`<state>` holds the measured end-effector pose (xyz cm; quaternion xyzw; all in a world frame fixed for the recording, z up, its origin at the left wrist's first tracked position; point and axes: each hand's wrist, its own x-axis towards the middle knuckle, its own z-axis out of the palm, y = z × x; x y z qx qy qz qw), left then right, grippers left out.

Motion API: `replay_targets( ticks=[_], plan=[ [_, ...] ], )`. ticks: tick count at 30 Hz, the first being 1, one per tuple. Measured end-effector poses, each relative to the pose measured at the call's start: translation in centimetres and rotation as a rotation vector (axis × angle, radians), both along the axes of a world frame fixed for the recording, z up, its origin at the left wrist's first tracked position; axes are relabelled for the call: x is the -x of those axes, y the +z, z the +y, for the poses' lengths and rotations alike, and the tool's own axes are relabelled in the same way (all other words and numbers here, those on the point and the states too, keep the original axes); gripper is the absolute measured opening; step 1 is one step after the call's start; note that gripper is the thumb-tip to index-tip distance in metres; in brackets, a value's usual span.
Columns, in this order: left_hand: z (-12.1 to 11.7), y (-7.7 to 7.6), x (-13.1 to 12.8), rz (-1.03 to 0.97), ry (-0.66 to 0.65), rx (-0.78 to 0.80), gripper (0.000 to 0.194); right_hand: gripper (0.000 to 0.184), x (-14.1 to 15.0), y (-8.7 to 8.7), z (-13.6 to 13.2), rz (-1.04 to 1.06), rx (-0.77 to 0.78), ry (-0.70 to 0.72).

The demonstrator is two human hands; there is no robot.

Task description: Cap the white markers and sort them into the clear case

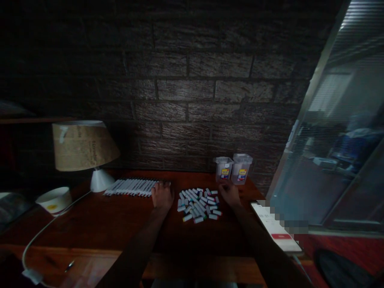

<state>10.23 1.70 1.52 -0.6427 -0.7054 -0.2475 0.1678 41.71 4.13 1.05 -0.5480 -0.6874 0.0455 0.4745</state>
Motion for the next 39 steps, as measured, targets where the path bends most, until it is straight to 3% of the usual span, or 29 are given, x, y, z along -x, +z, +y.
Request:
replay_targets(
  ticks=[5, 11, 20, 23, 26, 28, 31, 33, 36, 39],
  plan=[
    [-0.3, -0.4, -0.1, 0.052, 0.078, 0.085, 0.035, 0.027, 0.5, -0.2, -1.6, -0.042, 0.022, 0.092],
    [-0.2, -0.2, -0.1, 0.065, 0.097, 0.115, 0.036, 0.022, 1.0, -0.2, -2.1, -0.092, 0.153, 0.162],
    [-0.6, 0.5, -0.7, -0.003, -0.016, 0.146, 0.032, 0.017, 0.6, -1.0, -1.4, 0.006, 0.256, 0.233],
    [-0.5, 0.6, -1.2, -0.252, -0.244, -0.026, 0.031, 0.020, 0.4, -1.4, -1.1, 0.097, 0.237, 0.247],
    [0.0, 0.7, -2.0, -0.815, -0.535, -0.192, 0.031, 0.035, 0.0, -1.6, -0.4, 0.231, 0.181, 0.218],
    [0.4, 0.8, -2.5, -1.264, -0.660, -0.163, 0.033, 0.046, -0.3, -1.7, 0.0, 0.327, 0.140, 0.190],
    [0.5, 1.1, -3.1, -1.764, -0.815, 0.081, 0.037, 0.055, -0.1, -1.6, 0.2, 0.453, 0.103, 0.172],
    [0.3, 1.1, -3.3, -1.894, -0.890, 0.288, 0.037, 0.055, 0.7, -1.3, 0.0, 0.527, 0.091, 0.176],
    [-0.1, 1.1, -3.6, -1.887, -0.939, 0.551, 0.035, 0.051, 2.2, -0.6, -0.6, 0.627, 0.086, 0.189],
    [-0.4, 1.0, -3.9, -1.869, -0.963, 0.637, 0.031, 0.046, 3.6, 0.1, -1.4, 0.715, 0.109, 0.213]
  ],
)
